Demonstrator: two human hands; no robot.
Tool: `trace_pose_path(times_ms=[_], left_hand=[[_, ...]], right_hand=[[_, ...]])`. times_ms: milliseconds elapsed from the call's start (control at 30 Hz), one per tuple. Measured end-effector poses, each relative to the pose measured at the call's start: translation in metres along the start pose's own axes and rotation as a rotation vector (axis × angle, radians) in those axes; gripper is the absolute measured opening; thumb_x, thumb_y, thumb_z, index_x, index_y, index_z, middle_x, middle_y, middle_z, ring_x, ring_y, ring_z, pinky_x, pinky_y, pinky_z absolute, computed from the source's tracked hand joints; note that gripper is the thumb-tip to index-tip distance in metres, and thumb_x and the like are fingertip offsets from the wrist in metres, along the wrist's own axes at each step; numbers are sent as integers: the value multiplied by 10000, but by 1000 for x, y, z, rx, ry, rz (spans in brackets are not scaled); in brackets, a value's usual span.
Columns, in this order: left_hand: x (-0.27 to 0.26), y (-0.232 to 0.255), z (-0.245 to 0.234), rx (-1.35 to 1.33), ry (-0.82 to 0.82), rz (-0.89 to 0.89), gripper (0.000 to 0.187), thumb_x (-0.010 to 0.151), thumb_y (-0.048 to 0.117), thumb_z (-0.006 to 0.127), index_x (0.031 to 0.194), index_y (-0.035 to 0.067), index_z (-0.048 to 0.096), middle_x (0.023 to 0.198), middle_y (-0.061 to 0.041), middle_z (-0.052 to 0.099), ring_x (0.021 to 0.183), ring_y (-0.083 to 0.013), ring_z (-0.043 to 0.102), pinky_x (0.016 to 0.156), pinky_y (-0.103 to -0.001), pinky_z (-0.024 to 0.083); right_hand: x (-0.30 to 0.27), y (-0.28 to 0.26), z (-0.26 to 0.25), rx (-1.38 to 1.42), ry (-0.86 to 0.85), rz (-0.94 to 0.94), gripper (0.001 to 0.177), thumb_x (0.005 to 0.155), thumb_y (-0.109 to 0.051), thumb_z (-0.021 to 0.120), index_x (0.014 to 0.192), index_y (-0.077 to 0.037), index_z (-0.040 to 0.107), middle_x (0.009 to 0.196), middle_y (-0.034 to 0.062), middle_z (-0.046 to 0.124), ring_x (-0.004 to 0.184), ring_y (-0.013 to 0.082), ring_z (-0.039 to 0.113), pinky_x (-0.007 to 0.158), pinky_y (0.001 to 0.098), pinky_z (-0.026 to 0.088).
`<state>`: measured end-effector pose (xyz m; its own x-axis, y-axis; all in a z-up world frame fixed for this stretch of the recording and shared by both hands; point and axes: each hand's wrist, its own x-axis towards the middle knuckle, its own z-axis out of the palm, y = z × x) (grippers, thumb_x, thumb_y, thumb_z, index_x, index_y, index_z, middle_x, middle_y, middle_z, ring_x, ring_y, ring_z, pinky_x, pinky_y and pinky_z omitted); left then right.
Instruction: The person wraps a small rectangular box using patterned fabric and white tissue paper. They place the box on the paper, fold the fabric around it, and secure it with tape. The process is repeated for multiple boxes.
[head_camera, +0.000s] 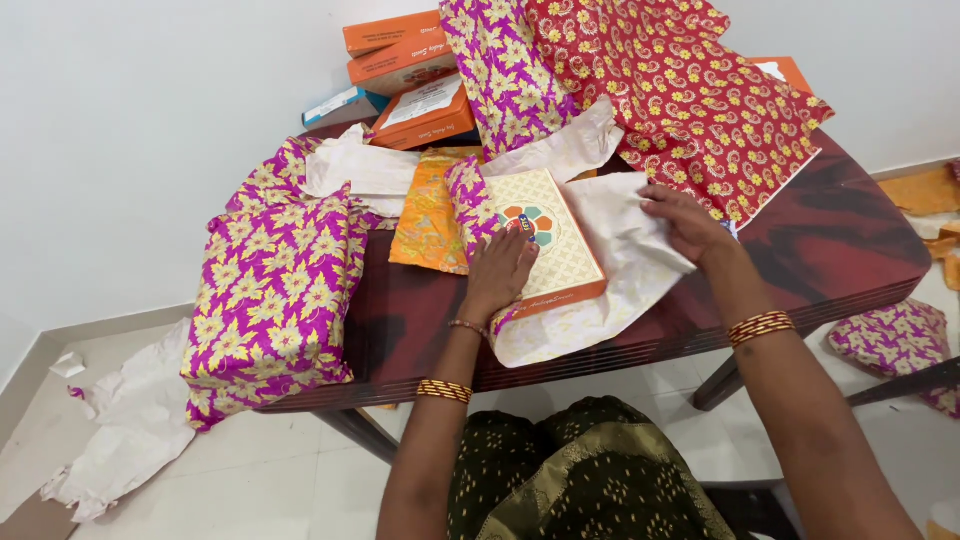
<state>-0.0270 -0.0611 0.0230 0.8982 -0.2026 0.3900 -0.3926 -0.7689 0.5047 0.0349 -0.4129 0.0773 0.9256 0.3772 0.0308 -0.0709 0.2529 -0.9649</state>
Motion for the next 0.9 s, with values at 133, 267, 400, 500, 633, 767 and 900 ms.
trace_pose_path(times_ms=[133,267,400,500,633,767,900], left_hand=[[-8,18,-15,2,-31,-7,603,1070,511,281,1518,162,481,1575,-133,465,1510,-325,343,1226,-546,168],[-6,19,-21,-141,6,-39,664,1055,531,247,1551,128,428,1577,-153,452,1503,-316,344,1227,-531,155],[-3,14,-22,-187,61,-66,696,1056,571,390,1467,14,462,1425,-232,570,1384,-355,477,1177,-498,268],[-3,16,-23,-306,137,-129,604,977,494,587,1358,26,561,1179,-174,724,1126,-330,672,1006,-429,488],[-8,18,-24,-414,252,-57,538,910,261,733,1358,18,559,951,-129,721,862,-246,729,757,-359,571],[-11,16,-21,-577,199,-157,461,926,134,748,1341,27,577,857,-102,671,779,-169,659,708,-322,557],[-6,14,-9,-870,189,-127,294,957,33,701,1246,27,647,943,-14,718,839,-72,681,747,-249,582]], right_hand=[[7,-10,68,294,-325,-168,448,906,-230,667,1288,-25,554,1296,97,638,1197,187,687,1007,425,584],[21,2,134,-44,-270,-34,461,926,-135,635,1360,-31,519,1344,143,659,1077,297,702,948,423,569],[10,34,177,-770,-278,-269,675,910,5,661,1525,-86,400,1324,150,632,1130,219,661,958,378,545],[2,45,185,-636,-434,-408,792,886,78,615,1572,-87,255,1453,119,500,1286,192,556,1062,346,487],[-1,47,178,-218,-426,-156,691,929,104,522,1556,-101,314,1455,102,519,1293,167,562,978,319,492],[-2,43,181,-262,-324,-270,537,971,95,510,1479,-48,409,1458,81,511,1263,188,620,1051,340,544],[-8,39,194,-544,-151,-439,428,957,60,568,1368,-44,510,1328,99,617,1150,171,700,939,316,607]])
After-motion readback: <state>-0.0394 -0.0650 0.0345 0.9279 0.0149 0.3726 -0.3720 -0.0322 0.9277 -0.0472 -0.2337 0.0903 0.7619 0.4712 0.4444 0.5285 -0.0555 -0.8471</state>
